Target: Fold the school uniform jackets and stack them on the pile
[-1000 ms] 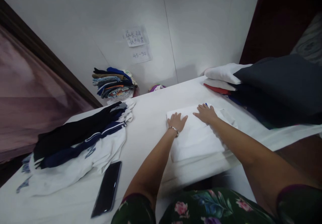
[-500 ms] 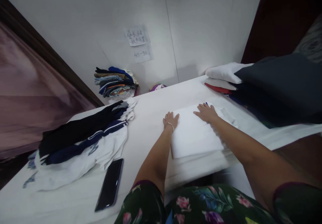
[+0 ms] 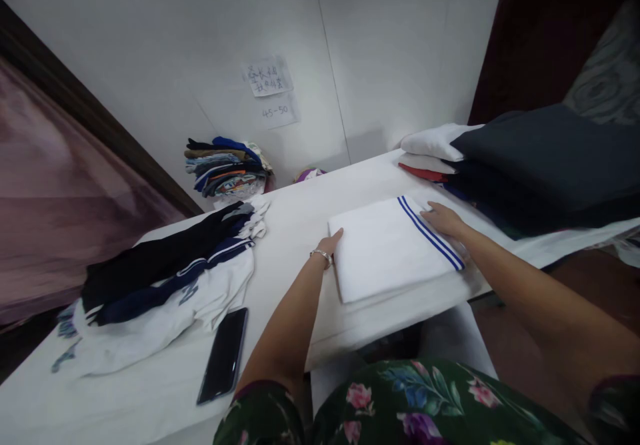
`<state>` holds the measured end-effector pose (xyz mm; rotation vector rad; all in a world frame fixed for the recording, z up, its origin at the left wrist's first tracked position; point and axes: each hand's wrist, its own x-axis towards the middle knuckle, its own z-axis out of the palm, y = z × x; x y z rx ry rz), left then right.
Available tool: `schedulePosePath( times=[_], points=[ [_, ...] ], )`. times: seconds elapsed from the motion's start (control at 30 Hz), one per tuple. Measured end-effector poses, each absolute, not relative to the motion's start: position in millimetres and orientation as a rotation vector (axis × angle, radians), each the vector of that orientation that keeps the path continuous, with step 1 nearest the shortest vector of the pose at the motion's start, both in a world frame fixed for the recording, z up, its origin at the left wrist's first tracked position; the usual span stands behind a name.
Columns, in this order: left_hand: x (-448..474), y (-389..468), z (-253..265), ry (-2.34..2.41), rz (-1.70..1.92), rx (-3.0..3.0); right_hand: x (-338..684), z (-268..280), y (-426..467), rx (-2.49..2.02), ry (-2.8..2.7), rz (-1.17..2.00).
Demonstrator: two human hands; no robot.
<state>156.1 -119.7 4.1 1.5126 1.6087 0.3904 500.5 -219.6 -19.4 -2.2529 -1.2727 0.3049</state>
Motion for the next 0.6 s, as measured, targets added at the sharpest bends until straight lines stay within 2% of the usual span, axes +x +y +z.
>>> schedulePosePath(
  times=[0.13, 0.23, 0.47, 0.6],
  points=[
    [155.9, -135.4, 3.0, 1.352, 0.499, 1.201, 518.3, -29.4, -250.4, -2.346, -1.115, 0.321],
    [161.9, -145.6, 0.3, 1.301, 0.653, 1.186, 512.6, -30.0, -257.0, -2.202, -1.057, 0.438],
    [136.1, -120.8, 27.4, 1.391, 0.854, 1.371, 464.0, -25.1, -241.9, -1.928, -1.148, 0.543],
    [88.4, -102.8, 32.3, 1.534, 0.775, 1.38, 432.8, -31.3, -228.3, -1.903, -1.221, 0.545]
  ],
)
